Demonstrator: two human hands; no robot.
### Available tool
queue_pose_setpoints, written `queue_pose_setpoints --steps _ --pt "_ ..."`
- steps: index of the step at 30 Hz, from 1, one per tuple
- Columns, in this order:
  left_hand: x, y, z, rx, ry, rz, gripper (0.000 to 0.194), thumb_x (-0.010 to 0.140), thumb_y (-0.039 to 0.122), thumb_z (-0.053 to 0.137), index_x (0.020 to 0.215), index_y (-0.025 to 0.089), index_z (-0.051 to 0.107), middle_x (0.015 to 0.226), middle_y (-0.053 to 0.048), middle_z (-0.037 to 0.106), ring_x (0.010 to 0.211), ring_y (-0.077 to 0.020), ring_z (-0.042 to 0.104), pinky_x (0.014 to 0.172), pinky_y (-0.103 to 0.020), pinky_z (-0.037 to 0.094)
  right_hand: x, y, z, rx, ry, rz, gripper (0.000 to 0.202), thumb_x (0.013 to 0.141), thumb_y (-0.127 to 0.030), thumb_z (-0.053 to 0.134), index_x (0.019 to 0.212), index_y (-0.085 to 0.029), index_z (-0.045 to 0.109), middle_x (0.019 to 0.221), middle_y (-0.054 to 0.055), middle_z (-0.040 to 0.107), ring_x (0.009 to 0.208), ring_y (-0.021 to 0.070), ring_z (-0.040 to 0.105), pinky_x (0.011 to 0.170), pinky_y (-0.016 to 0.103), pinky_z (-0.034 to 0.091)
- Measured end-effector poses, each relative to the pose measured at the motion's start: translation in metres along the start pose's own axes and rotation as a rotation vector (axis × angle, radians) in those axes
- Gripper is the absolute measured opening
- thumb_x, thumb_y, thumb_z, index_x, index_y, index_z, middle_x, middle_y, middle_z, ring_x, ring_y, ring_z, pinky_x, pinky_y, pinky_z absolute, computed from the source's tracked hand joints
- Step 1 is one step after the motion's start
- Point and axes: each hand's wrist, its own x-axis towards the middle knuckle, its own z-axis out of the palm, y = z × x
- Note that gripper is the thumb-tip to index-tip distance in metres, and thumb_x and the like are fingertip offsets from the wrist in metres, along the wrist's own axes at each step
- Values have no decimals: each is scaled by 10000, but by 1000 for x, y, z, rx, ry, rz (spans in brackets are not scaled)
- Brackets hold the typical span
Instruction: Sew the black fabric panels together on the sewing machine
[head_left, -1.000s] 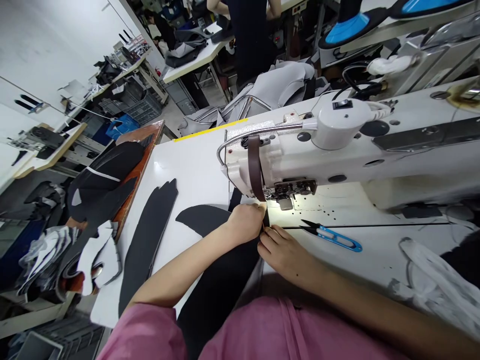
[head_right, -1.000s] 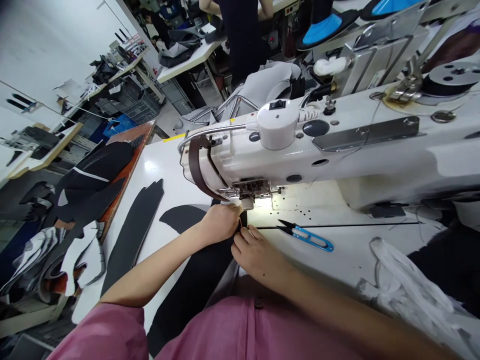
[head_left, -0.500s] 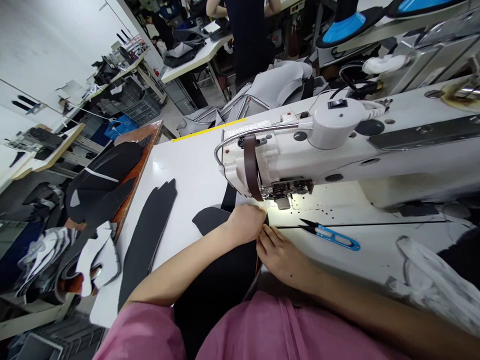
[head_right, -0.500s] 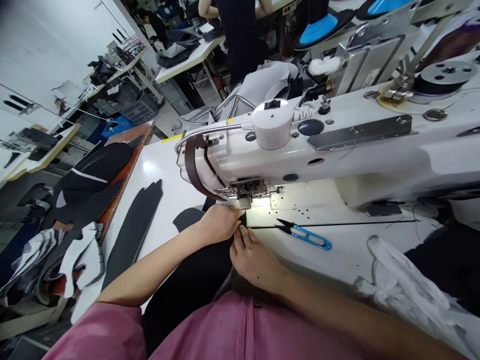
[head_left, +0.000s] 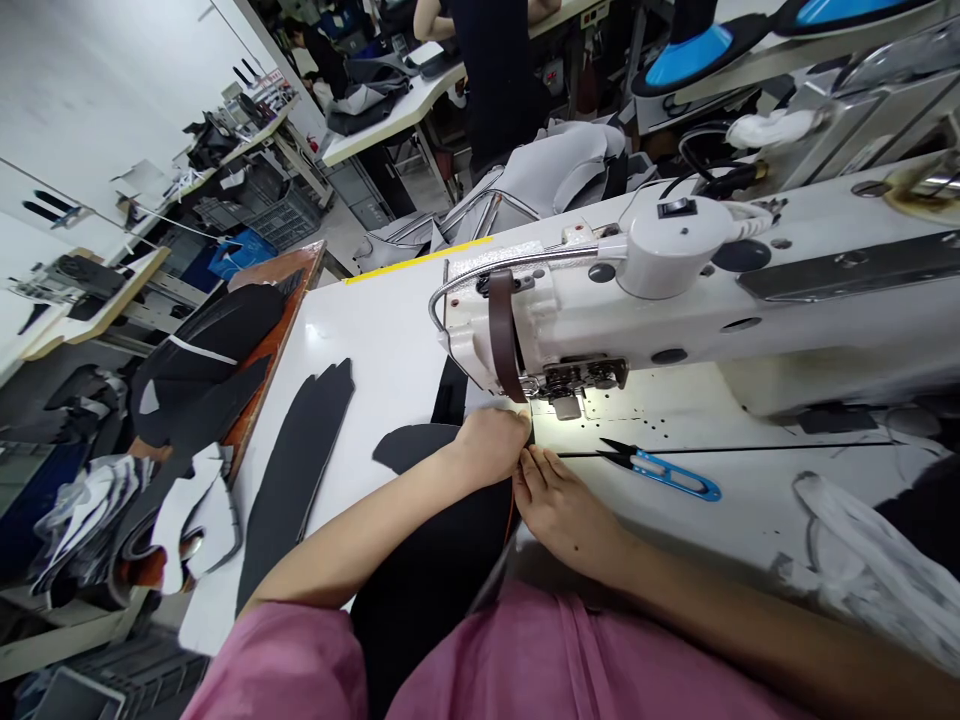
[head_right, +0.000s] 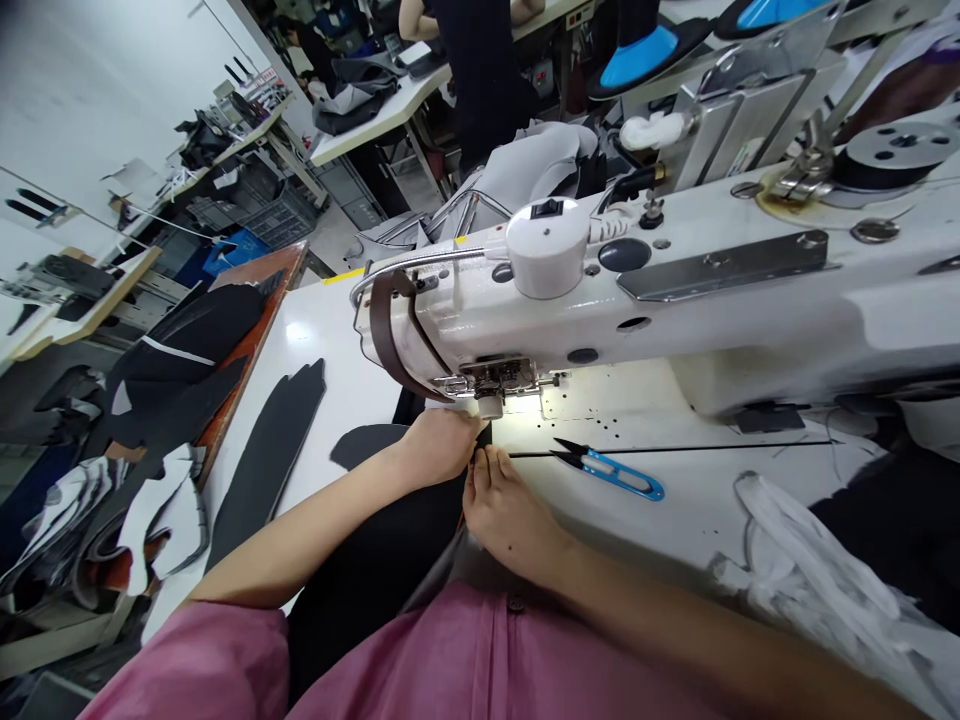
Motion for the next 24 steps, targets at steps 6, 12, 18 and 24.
queue_pose_setpoints --steps 6,12,18,24 --pt "3 -5 -1 -21 -3 -8 262 844 167 391 1026 77 557 902 -175 664 828 -298 662 651 -384 536 11 9 12 1 9 52 299 802 -79 489 1041 14 642 1102 265 626 1041 295 611 939 413 451" --pt "-3 -9 0 -18 -24 34 292 800 150 456 1074 92 540 899 -149 668 820 -293 660 632 -371 532 4 -1 -4 58 -103 -6 258 792 -60 506 1001 -8 649 1050 260 644 995 277 628 929 406 453" --pt "-7 -6 -2 -75 -69 20 309 808 144 452 1106 95 521 897 -145 670 835 -296 659 647 -379 532 4 1 1 99 -124 7 247 808 -53 499 992 1 654 1071 277 629 1015 280 621 937 404 451" --pt "-3 -4 0 -146 -42 23 255 852 160 395 1049 92 541 913 -140 661 839 -260 653 694 -355 528 18 16 11 62 -104 54 257 824 -72 490 1010 4 651 1100 271 618 1045 294 603 925 404 458"
